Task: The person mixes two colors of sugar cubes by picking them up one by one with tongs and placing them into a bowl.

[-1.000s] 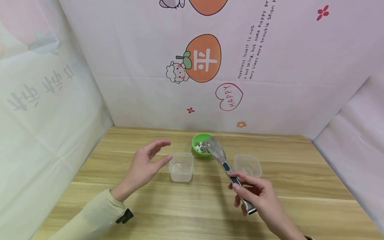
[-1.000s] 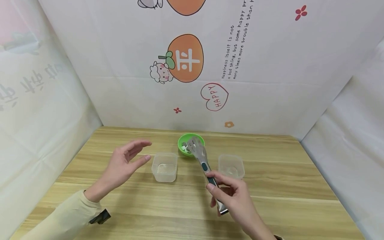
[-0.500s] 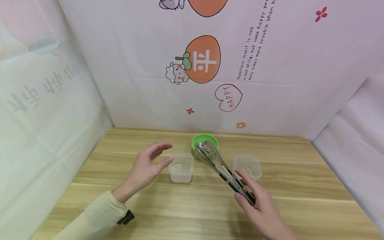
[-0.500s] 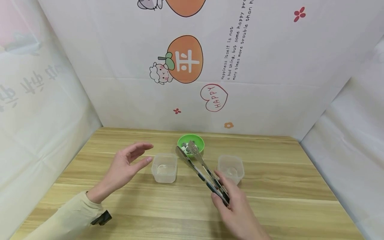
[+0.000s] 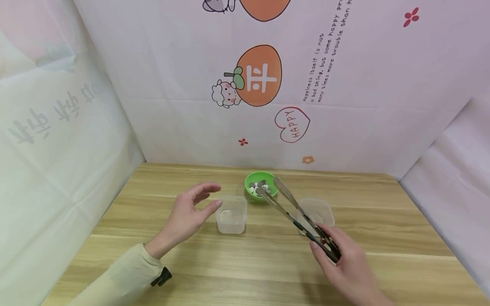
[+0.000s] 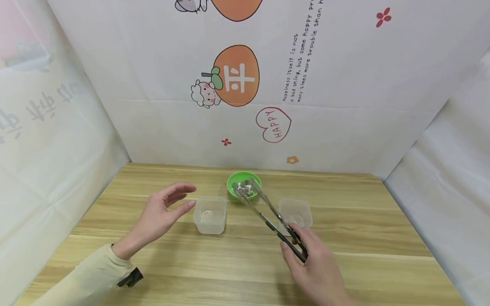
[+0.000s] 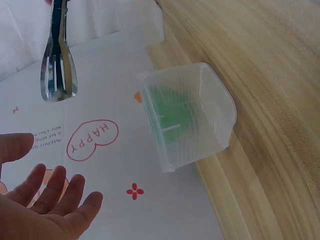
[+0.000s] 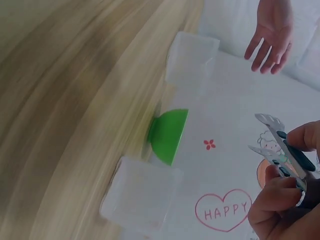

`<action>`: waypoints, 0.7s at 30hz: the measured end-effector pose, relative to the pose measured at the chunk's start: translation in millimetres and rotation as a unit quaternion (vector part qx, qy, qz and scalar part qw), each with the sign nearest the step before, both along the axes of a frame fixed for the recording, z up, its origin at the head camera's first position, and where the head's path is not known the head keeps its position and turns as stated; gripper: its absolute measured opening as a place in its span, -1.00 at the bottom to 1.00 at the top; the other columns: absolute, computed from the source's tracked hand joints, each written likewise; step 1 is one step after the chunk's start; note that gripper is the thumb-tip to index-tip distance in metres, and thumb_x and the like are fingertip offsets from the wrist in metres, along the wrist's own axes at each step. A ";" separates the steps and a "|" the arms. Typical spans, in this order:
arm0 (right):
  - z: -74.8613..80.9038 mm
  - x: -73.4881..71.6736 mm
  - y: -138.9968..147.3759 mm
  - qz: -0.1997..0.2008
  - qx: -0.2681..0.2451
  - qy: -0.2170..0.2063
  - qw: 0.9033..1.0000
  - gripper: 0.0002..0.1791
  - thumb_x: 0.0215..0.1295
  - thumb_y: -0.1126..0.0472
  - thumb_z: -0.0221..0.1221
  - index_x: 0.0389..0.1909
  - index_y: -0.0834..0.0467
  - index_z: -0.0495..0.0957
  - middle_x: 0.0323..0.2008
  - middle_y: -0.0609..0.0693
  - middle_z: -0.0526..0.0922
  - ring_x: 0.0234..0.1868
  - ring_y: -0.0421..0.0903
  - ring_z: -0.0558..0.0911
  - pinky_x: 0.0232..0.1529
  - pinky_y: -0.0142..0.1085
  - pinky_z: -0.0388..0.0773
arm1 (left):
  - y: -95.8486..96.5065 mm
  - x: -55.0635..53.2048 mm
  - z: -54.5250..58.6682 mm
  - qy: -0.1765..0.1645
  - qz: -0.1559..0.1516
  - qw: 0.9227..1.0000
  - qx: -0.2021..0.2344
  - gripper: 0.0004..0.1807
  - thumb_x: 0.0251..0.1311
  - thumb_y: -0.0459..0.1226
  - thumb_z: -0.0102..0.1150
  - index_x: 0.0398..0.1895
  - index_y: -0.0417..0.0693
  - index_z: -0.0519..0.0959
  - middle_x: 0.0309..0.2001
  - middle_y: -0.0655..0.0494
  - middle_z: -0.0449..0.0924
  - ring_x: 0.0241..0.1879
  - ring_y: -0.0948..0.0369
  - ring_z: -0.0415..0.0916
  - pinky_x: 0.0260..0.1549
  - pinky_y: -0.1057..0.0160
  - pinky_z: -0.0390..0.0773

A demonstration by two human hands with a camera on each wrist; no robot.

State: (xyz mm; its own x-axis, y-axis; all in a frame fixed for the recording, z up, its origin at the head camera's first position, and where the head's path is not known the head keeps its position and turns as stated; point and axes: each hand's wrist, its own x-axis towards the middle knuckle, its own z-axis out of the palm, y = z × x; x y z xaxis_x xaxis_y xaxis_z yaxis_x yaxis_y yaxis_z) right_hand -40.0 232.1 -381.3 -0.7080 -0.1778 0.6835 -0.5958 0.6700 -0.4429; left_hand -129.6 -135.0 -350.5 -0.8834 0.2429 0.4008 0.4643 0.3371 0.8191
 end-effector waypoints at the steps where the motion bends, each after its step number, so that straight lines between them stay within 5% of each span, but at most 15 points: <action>1: 0.1 0.0 3.3 -0.006 0.003 -0.001 1.000 -0.41 0.04 0.50 0.47 0.18 0.28 0.65 -0.09 0.01 0.72 -0.20 -0.15 0.66 -0.18 -0.59 0.56 | 0.2 -0.1 -0.4 0.003 0.002 1.000 0.000 -0.69 0.36 -0.34 0.40 0.13 -0.14 0.66 0.11 -0.02 0.69 0.20 0.02 0.61 0.31 -0.03 0.56; 7: -1.3 -1.0 29.4 -0.046 0.022 0.013 0.999 -0.43 0.02 0.47 0.46 0.15 0.27 0.66 -0.13 0.04 0.73 -0.21 -0.22 0.61 -0.15 -0.60 0.49 | 1.6 -0.6 -2.3 0.010 0.007 1.000 0.015 -0.94 0.37 -0.39 0.36 -0.17 -0.11 0.67 -0.09 0.02 0.69 0.03 0.09 0.65 0.20 -0.11 0.65; 13: -2.7 -2.2 60.4 -0.102 0.004 0.014 0.995 -0.47 0.06 0.45 0.44 0.13 0.28 0.67 -0.18 -0.03 0.70 -0.23 -0.40 0.53 -0.25 -0.56 0.45 | 1.6 -2.4 -3.1 0.019 0.006 1.000 0.014 -0.95 0.37 -0.40 0.35 -0.21 -0.12 0.65 -0.14 0.09 0.68 -0.04 0.13 0.66 0.18 -0.09 0.66; 17: -5.1 -0.6 81.3 -0.158 -0.006 -0.030 0.987 -0.51 0.16 0.40 0.43 0.16 0.22 0.68 -0.16 -0.09 0.68 -0.21 -0.53 0.47 -0.25 -0.55 0.40 | 0.6 -1.8 -4.1 0.019 0.006 1.000 0.016 -0.95 0.38 -0.40 0.34 -0.22 -0.10 0.65 -0.16 0.10 0.68 -0.05 0.13 0.67 0.15 -0.06 0.68; 21: -9.1 -1.0 105.0 -0.202 0.015 -0.102 0.974 -0.59 0.32 0.27 0.39 0.18 0.18 0.65 -0.13 0.08 0.71 -0.26 -0.38 0.50 -0.33 -0.44 0.35 | -0.2 -1.7 -4.9 0.017 0.006 1.000 0.016 -0.92 0.36 -0.41 0.35 -0.24 -0.08 0.65 -0.17 0.11 0.68 -0.07 0.15 0.68 0.12 -0.01 0.70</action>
